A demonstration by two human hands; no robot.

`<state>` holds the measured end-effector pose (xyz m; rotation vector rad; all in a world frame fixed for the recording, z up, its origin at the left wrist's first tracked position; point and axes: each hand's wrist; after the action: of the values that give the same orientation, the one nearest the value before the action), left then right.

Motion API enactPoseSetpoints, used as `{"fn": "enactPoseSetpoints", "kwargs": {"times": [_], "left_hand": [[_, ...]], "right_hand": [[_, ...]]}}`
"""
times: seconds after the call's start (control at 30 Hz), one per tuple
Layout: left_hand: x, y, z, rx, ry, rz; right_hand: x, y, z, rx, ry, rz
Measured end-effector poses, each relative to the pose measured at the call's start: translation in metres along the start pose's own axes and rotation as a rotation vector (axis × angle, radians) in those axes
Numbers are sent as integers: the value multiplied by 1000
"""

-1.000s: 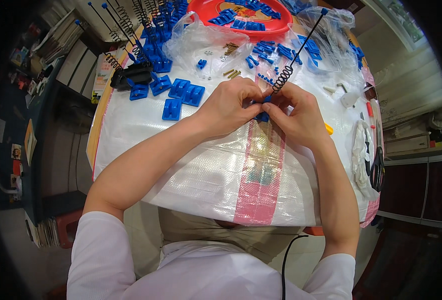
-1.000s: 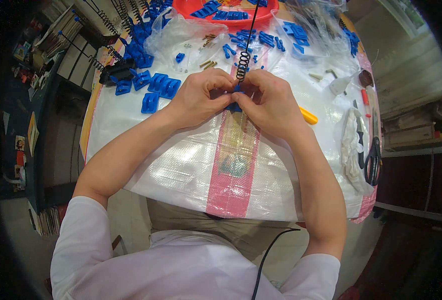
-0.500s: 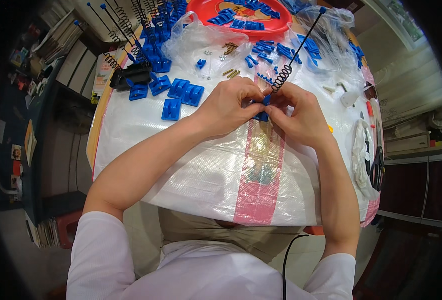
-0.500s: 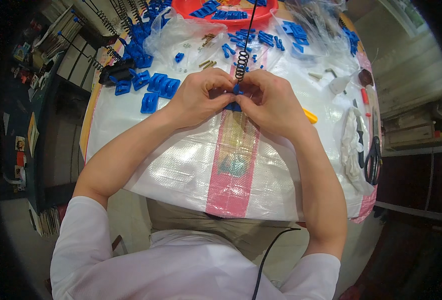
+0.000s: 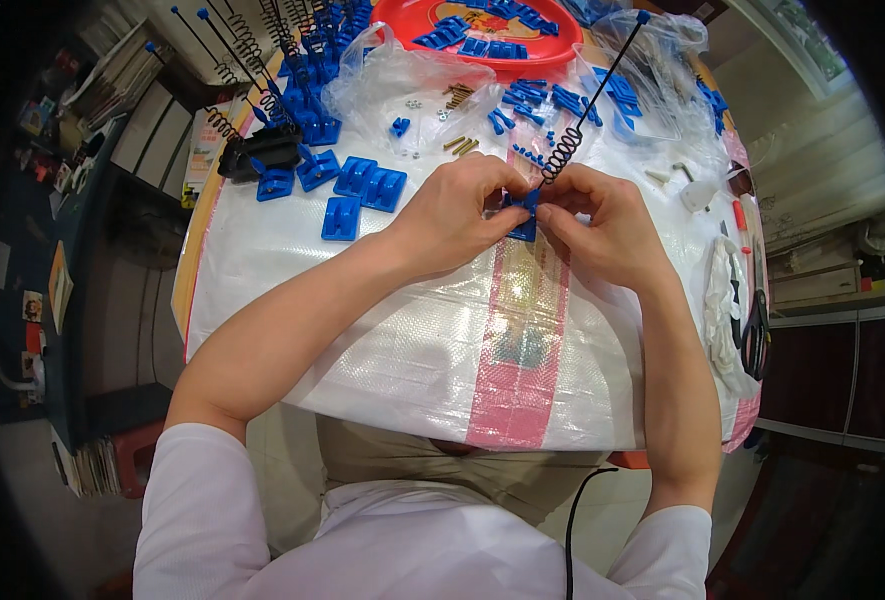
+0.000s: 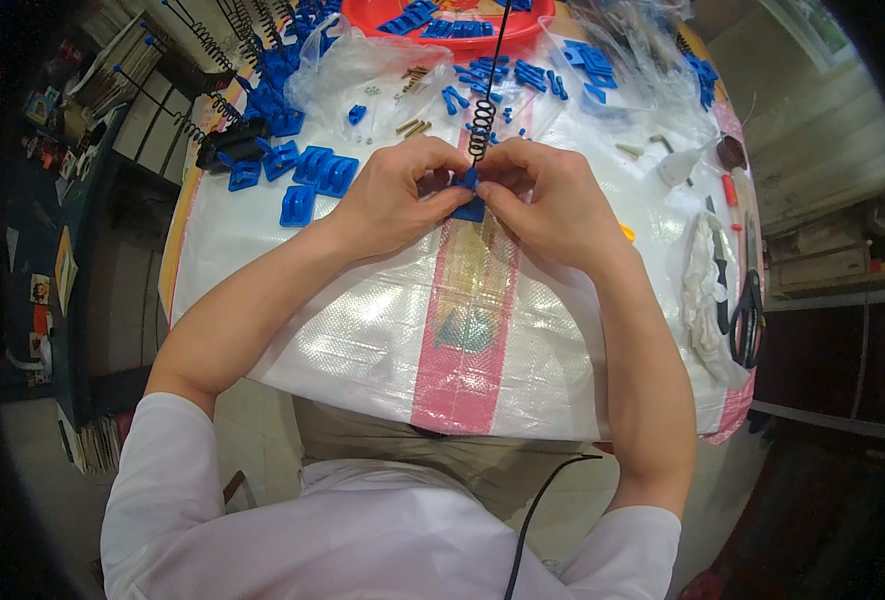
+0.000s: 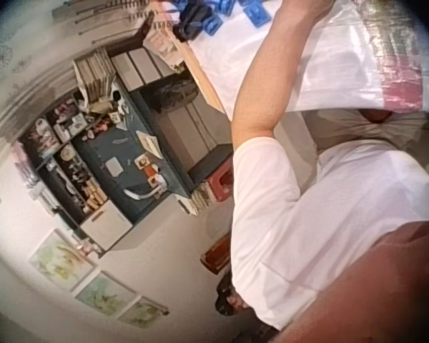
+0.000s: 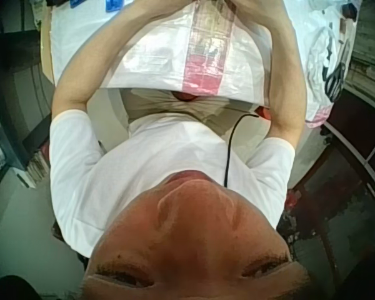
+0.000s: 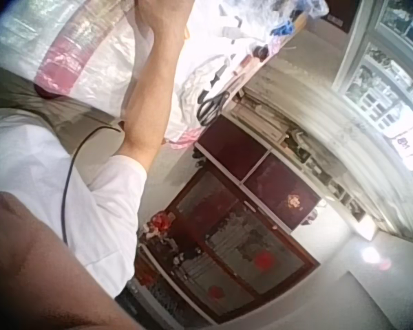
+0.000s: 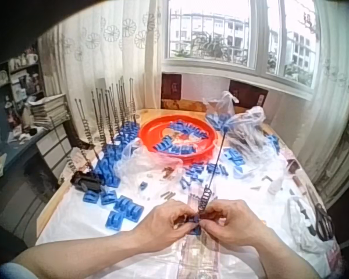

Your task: The recorder is assembling small electronic components by threading coiled wire through blue plastic clips and applying glue.

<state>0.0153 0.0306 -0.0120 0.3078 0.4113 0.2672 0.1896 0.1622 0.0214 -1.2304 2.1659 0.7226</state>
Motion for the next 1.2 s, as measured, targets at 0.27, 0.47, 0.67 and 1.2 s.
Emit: {"fn": "enactPoseSetpoints", "kwargs": {"times": [0.27, 0.47, 0.67, 1.2], "left_hand": [[0, -1, 0, 149, 141, 1], [0, -1, 0, 212, 209, 2], [0, -1, -6, 294, 241, 18], [1, 0, -5, 314, 262, 1]], "right_hand": [[2, 0, 5, -1, 21, 12], [3, 0, 5, -11, 18, 24], [4, 1, 4, -11, -2, 26], [2, 1, 3, 6, -8, 14]]}}
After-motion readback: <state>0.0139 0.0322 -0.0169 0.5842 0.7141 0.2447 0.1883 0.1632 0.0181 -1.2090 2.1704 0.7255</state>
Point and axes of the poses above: each hand's wrist, its own y-axis towards the middle knuckle, its own x-axis out of the palm, z = x × y, and after that the axes turned 9 degrees about -y, right-handed
